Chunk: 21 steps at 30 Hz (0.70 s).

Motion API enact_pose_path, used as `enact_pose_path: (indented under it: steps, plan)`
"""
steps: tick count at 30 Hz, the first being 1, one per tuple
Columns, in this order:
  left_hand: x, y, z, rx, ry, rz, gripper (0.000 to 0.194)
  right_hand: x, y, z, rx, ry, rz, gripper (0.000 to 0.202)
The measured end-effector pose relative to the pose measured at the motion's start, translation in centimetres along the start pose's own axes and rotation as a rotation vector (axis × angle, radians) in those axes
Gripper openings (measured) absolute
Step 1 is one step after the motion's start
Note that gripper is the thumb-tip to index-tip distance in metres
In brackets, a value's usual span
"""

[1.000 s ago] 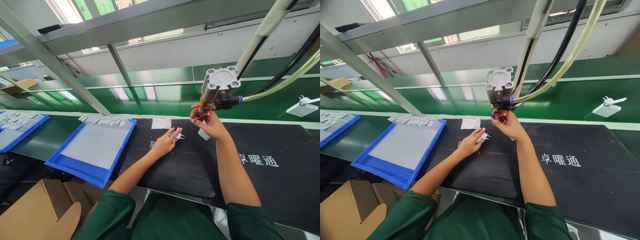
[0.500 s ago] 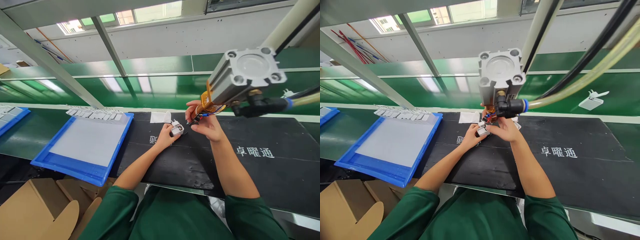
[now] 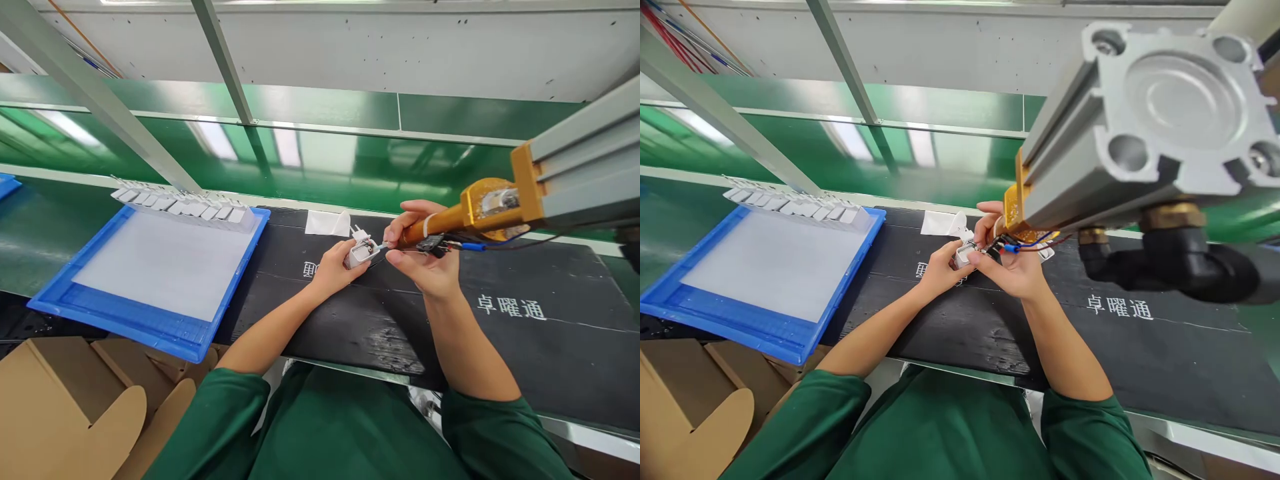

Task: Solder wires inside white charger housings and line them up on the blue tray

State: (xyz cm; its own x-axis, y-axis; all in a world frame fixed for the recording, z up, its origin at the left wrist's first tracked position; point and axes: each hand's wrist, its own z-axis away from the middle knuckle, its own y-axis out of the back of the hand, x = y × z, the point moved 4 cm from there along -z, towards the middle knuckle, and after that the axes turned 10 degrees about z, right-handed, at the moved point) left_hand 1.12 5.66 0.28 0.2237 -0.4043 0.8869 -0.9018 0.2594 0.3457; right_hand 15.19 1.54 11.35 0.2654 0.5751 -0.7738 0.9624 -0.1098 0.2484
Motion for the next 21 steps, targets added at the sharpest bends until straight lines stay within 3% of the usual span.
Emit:
enact_pose_path:
  steps: [7, 15, 21]
  plan:
    - [0.73, -0.02, 0.14, 0.004, -0.023, 0.028, 0.040, 0.49, 0.19, 0.20, 0.042, -0.076, -0.016, 0.038]
    - [0.60, -0.17, 0.19, 0.012, 0.007, 0.034, 0.041, 0.02, 0.14, 0.32, 0.000, -0.025, 0.009, 0.049]
    - [0.52, -0.19, 0.20, 0.005, 0.026, 0.039, 0.042, 0.17, 0.36, 0.45, 0.043, -0.050, 0.049, 0.049]
